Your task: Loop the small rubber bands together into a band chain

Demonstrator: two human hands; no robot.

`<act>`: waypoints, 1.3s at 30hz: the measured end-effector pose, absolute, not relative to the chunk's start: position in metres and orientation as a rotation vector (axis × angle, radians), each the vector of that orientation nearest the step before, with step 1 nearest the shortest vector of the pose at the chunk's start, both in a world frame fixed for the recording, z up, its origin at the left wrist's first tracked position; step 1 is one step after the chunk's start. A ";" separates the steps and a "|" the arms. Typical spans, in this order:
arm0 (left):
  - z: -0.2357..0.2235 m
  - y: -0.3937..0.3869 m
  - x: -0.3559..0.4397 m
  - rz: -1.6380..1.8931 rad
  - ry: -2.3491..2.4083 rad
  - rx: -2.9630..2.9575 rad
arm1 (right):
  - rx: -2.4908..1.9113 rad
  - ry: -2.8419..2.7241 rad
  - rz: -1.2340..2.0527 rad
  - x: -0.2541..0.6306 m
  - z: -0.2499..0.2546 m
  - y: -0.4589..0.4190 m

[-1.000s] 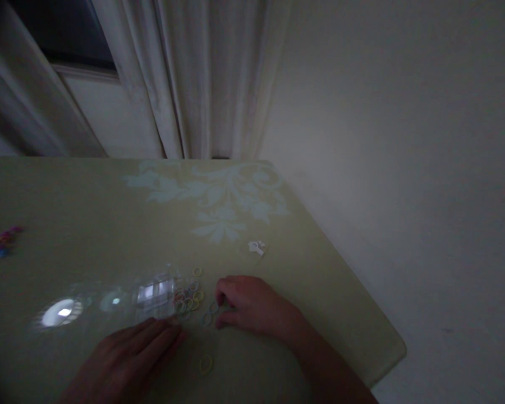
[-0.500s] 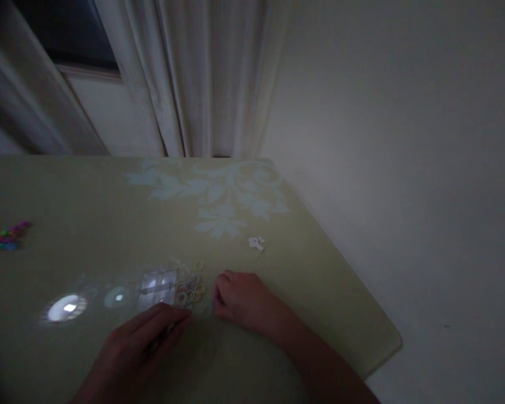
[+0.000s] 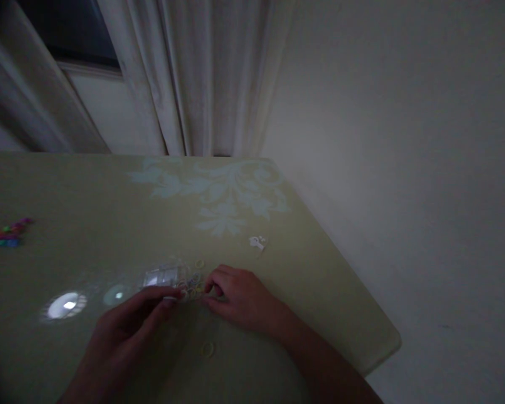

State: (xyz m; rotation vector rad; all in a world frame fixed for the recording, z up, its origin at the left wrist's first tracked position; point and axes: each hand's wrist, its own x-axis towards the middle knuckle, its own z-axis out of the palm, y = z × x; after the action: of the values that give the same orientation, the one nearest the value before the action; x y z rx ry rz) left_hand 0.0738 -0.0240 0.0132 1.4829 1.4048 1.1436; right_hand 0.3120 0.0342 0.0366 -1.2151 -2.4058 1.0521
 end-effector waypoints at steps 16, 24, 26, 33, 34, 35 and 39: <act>0.008 -0.028 0.073 1.193 1.293 1.282 | -1.215 -2.558 1.038 0.308 0.038 0.028; 0.009 -0.032 0.080 1.128 1.161 1.359 | -1.078 -1.935 1.536 0.297 0.042 0.011; 0.008 -0.032 0.080 1.116 1.135 1.399 | -1.072 -1.877 1.607 0.294 0.040 0.009; 0.005 -0.029 0.074 1.222 0.978 1.755 | -1.030 -1.695 1.843 0.292 0.035 0.006; 0.006 -0.029 0.073 1.229 0.979 1.770 | -1.023 -1.690 1.861 0.292 0.034 0.006; 0.006 -0.030 0.072 1.238 0.979 1.764 | -1.021 -1.697 1.869 0.292 0.032 0.007; 0.013 -0.030 0.071 1.320 1.030 1.549 | -1.145 -1.990 1.506 0.292 0.025 0.012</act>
State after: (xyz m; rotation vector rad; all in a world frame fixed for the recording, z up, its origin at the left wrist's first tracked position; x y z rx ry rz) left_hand 0.0709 -0.0297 0.0133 1.5487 1.0297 1.3199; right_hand 0.2918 0.0117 0.0251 -1.1452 -1.9905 1.5062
